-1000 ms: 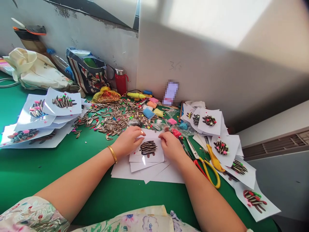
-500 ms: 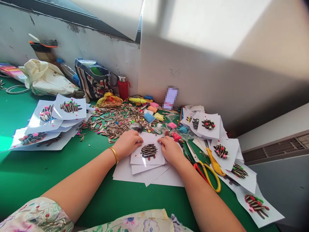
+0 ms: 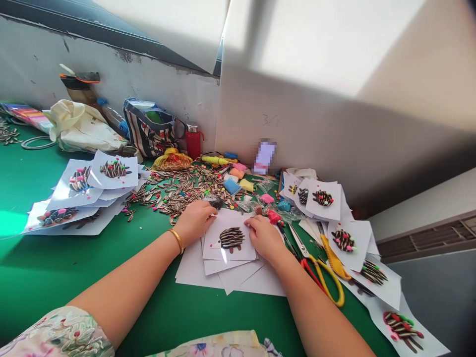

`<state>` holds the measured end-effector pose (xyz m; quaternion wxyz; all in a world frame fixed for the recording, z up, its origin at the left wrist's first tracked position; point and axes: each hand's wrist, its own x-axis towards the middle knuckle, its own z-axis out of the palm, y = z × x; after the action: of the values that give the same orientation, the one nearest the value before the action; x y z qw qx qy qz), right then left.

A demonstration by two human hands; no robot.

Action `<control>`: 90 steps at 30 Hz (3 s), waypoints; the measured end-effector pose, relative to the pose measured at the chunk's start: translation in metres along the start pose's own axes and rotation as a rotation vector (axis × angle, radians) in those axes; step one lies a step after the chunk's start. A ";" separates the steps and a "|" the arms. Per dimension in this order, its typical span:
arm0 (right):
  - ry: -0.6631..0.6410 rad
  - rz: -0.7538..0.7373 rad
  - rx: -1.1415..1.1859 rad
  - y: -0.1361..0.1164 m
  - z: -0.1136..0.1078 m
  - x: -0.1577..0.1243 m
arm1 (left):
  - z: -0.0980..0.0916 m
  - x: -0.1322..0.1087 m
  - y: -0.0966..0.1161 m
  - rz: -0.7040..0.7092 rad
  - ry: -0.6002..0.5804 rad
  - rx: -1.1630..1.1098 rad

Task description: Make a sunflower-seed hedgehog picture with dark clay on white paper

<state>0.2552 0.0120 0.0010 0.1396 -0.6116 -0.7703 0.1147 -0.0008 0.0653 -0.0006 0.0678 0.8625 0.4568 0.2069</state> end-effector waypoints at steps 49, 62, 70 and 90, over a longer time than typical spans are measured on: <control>0.135 -0.138 0.208 -0.004 -0.002 -0.004 | -0.021 -0.039 0.057 0.140 -0.231 -0.023; 0.071 -0.061 0.102 -0.004 -0.003 -0.003 | -0.008 -0.037 0.041 0.118 -0.342 -0.068; 0.028 -0.017 0.034 -0.004 0.000 -0.002 | -0.009 -0.040 0.036 0.118 -0.376 -0.094; 0.014 -0.029 0.007 -0.005 0.003 -0.002 | -0.005 -0.042 0.033 0.132 -0.312 -0.172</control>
<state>0.2502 0.0092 -0.0007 0.1486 -0.6005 -0.7778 0.1112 0.0014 0.0112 0.0019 0.1974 0.9033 0.3638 0.1131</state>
